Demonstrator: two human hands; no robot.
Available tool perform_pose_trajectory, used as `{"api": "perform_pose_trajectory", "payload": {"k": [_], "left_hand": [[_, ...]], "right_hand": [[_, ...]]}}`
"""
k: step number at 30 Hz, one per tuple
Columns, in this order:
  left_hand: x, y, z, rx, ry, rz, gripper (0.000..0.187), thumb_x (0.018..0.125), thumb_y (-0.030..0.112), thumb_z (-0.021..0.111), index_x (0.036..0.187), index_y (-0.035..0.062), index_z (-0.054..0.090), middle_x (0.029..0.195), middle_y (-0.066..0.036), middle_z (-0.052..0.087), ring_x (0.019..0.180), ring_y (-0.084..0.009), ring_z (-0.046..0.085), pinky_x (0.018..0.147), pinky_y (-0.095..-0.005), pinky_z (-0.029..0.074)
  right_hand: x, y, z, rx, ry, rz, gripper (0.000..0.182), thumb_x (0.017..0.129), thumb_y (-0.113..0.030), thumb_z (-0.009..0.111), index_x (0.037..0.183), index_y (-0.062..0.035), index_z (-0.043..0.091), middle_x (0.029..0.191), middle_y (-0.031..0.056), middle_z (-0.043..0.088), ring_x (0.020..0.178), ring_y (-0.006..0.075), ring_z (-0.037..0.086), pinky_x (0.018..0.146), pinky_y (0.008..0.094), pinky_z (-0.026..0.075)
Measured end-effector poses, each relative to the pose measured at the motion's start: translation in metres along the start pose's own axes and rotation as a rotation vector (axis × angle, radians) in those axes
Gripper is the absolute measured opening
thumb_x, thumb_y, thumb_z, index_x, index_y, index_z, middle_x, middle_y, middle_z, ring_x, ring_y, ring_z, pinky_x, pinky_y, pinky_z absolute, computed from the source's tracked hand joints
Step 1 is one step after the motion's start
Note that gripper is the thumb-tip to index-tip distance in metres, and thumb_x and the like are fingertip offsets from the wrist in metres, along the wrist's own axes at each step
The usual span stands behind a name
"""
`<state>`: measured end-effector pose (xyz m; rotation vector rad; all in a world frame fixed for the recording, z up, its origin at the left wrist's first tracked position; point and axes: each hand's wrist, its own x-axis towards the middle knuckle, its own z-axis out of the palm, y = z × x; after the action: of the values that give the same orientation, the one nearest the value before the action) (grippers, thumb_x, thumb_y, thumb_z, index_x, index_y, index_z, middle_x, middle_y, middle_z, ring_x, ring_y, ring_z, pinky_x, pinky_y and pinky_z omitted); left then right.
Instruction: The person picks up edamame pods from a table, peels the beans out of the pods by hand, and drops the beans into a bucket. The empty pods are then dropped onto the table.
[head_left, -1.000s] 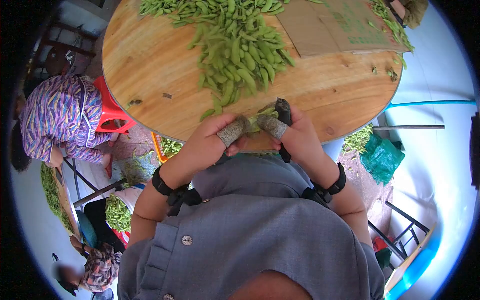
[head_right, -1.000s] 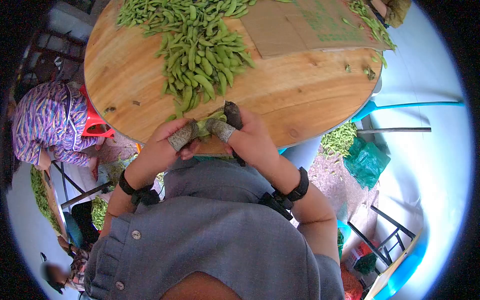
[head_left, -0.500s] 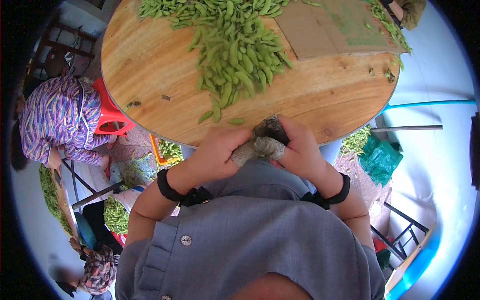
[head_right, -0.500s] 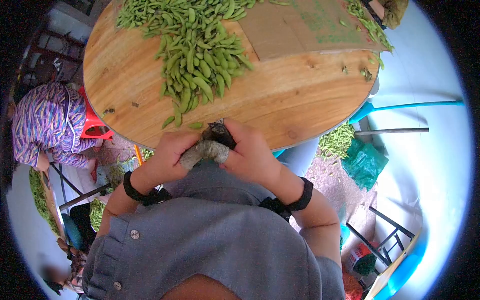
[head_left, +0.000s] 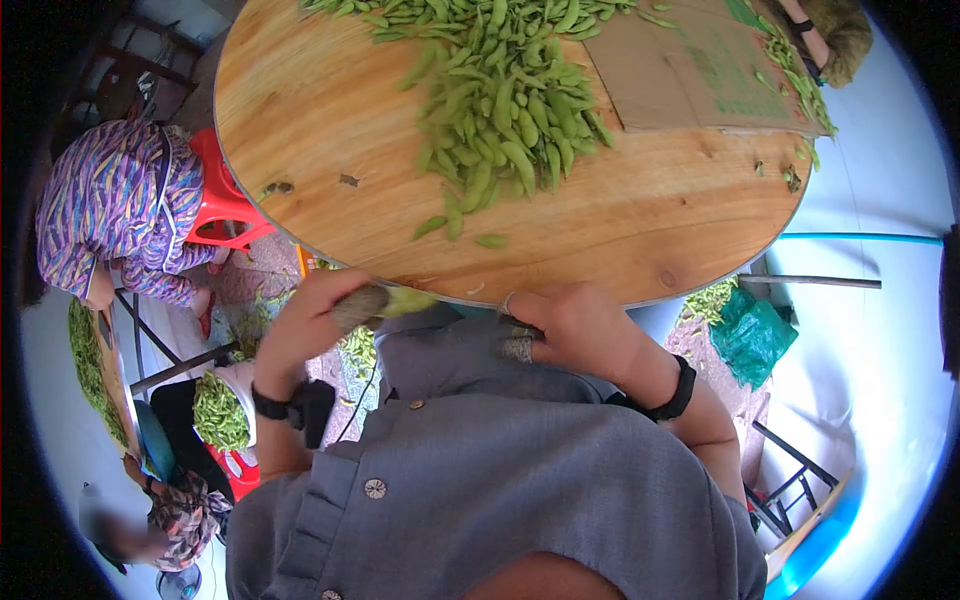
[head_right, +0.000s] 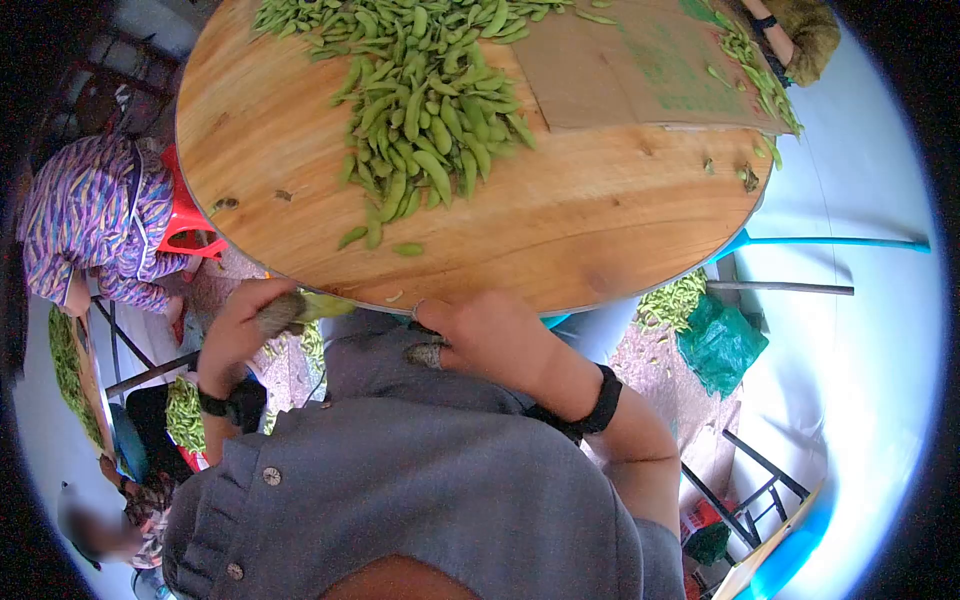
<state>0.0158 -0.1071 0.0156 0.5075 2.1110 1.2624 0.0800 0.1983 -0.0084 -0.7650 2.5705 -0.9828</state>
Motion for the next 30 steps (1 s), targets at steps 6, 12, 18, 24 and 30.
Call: {"api": "perform_pose_trajectory", "payload": {"k": [6, 12, 18, 24, 30], "left_hand": [[-0.034, -0.009, -0.026, 0.717, 0.239, -0.271, 0.017, 0.083, 0.017, 0.061, 0.087, 0.0008, 0.058, 0.076, -0.014, 0.06, 0.069, -0.0276, 0.06, 0.06, -0.0373, 0.045], [0.028, 0.028, 0.027, 0.509, 0.464, 0.262, 0.018, 0.082, 0.017, 0.061, 0.091, 0.0023, 0.059, 0.08, -0.017, 0.061, 0.078, -0.0373, 0.06, 0.068, -0.0425, 0.047], [0.082, 0.041, 0.063, 0.083, -0.134, 0.325, 0.017, 0.085, 0.015, 0.059, 0.095, 0.002, 0.061, 0.076, -0.011, 0.06, 0.072, -0.0233, 0.059, 0.066, -0.0354, 0.046], [0.081, 0.054, 0.069, -0.54, -0.178, -0.11, 0.015, 0.091, 0.014, 0.056, 0.097, 0.0026, 0.063, 0.075, 0.003, 0.058, 0.072, -0.0057, 0.053, 0.065, -0.0222, 0.044], [0.08, 0.051, 0.08, -0.434, 0.016, -0.003, 0.014, 0.091, 0.014, 0.057, 0.096, 0.0029, 0.062, 0.074, 0.002, 0.057, 0.071, -0.0089, 0.055, 0.063, -0.0246, 0.044]], "right_hand": [[0.035, 0.002, 0.003, 0.022, 0.411, 0.098, 0.022, 0.077, -0.019, 0.068, 0.094, -0.007, 0.06, 0.085, 0.0136, 0.06, 0.076, 0.0338, 0.06, 0.063, 0.0416, 0.049], [0.036, 0.009, -0.006, -0.097, 0.452, -0.018, 0.019, 0.073, -0.015, 0.066, 0.089, -0.0075, 0.061, 0.08, 0.0127, 0.058, 0.069, 0.0339, 0.061, 0.059, 0.0418, 0.05], [-0.002, -0.001, -0.028, -0.071, 0.359, -0.046, 0.019, 0.073, -0.009, 0.065, 0.092, -0.0051, 0.061, 0.08, 0.0131, 0.059, 0.072, 0.0328, 0.061, 0.062, 0.0395, 0.05], [-0.009, 0.006, -0.02, 0.479, 0.521, 0.18, 0.03, 0.081, -0.007, 0.059, 0.11, -0.0031, 0.054, 0.086, 0.0193, 0.061, 0.08, 0.0399, 0.06, 0.066, 0.0389, 0.049], [-0.001, 0.002, -0.025, 0.569, 0.342, 0.217, 0.034, 0.08, -0.005, 0.055, 0.113, -0.0034, 0.052, 0.082, 0.0229, 0.058, 0.079, 0.0428, 0.058, 0.066, 0.0404, 0.048]]}}
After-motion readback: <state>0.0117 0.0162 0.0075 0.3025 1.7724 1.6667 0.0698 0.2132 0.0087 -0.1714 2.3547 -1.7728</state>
